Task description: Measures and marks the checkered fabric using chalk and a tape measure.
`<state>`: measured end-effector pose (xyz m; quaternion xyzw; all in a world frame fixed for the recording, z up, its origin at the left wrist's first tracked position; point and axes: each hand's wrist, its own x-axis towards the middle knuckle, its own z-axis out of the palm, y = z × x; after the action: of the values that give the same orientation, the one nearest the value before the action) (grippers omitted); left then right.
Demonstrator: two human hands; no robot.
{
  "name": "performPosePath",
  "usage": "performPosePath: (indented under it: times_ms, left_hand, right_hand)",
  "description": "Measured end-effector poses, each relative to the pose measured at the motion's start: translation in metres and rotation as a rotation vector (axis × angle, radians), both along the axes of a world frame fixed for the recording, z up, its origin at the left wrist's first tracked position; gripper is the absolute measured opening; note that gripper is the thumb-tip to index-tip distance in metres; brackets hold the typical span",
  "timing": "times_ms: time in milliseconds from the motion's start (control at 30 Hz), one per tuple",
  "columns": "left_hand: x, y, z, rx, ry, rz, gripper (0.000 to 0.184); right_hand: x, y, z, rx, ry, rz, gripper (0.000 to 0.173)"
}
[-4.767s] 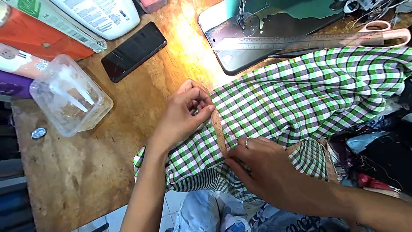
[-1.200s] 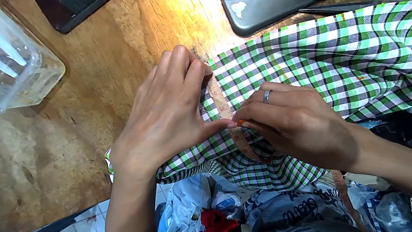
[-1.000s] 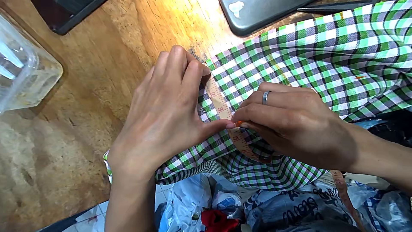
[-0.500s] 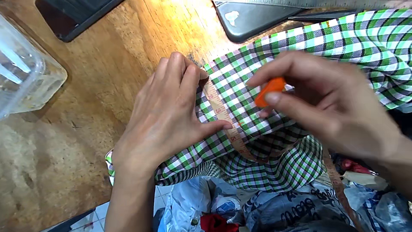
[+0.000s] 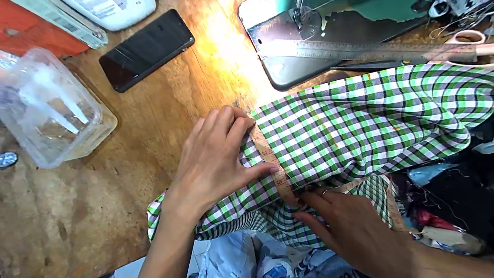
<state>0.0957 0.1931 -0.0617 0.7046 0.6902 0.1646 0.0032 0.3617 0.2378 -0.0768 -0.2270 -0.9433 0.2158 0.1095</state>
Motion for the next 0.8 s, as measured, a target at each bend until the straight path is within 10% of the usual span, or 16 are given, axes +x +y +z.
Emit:
performPosePath:
  times_ms: [233,567,800]
  left_hand:
    - [0.004,0.006,-0.008,0.079,-0.012,-0.055,0.078]
    - [0.007,0.008,-0.019,0.090,-0.006,-0.147,0.066]
    - [0.011,0.009,-0.023,0.144,0.084,-0.203,0.058]
  right_hand:
    - [0.003,0.038,0.023,-0.642,0.222,0.066,0.020]
    - [-0.004,0.197,0.070,-0.143,-0.089,-0.087,0.013]
    - [-0.016,0.218,0.070,-0.067,-0.175,-0.191,0.013]
